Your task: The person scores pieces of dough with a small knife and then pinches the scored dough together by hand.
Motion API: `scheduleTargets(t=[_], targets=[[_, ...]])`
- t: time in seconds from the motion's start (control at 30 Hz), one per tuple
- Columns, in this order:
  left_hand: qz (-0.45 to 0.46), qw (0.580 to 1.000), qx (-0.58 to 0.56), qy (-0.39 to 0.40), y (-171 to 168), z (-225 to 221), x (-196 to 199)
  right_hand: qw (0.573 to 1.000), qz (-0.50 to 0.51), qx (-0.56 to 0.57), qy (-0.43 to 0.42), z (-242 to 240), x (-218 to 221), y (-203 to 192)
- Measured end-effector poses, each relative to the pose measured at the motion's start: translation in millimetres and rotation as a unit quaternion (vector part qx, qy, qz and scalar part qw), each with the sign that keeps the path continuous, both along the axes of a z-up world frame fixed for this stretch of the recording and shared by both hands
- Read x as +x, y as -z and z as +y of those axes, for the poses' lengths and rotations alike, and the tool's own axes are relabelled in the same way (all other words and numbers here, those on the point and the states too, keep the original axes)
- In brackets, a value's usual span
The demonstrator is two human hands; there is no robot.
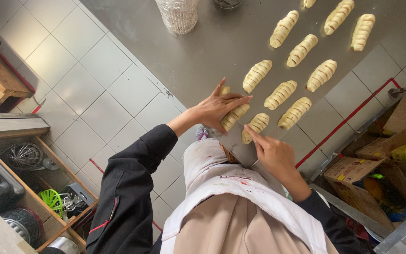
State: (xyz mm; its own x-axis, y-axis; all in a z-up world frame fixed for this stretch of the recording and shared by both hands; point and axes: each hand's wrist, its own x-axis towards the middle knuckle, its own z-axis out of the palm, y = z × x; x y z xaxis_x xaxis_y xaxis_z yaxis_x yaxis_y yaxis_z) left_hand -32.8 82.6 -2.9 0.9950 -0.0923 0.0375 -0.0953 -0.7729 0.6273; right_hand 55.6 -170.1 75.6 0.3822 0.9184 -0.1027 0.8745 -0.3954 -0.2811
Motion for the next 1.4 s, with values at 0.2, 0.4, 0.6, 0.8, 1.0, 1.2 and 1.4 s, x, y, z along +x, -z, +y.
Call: scheduleTargets(t=[0.2,0.4,0.6,0.8,1.0,1.2,1.4], targets=[[-0.032,0.999,-0.018,-0.002,5,-1,-1,1.0,-0.018,-0.017,-0.013,7,0,8],[-0.023,1.0,-0.013,-0.011,0,0,-1,0.999,-0.001,-0.051,-0.018,3,16,-18],[-0.007,1.0,-0.019,-0.015,0,-2,2,0.999,0.005,0.039,-0.006,6,28,-5],[-0.003,1.0,-0.015,-0.014,1,-3,1,0.998,-0.004,-0.06,-0.001,11,28,10],[-0.015,1.0,-0.018,-0.012,1,-2,1,1.0,0.01,0.014,0.0,5,45,-16],[-0.002,0.999,-0.025,-0.038,10,-6,6,0.999,0.039,-0.019,0.016,14,52,-7],[-0.008,0.999,-0.027,-0.033,3,-4,2,0.997,-0.068,-0.015,-0.013,14,39,8]])
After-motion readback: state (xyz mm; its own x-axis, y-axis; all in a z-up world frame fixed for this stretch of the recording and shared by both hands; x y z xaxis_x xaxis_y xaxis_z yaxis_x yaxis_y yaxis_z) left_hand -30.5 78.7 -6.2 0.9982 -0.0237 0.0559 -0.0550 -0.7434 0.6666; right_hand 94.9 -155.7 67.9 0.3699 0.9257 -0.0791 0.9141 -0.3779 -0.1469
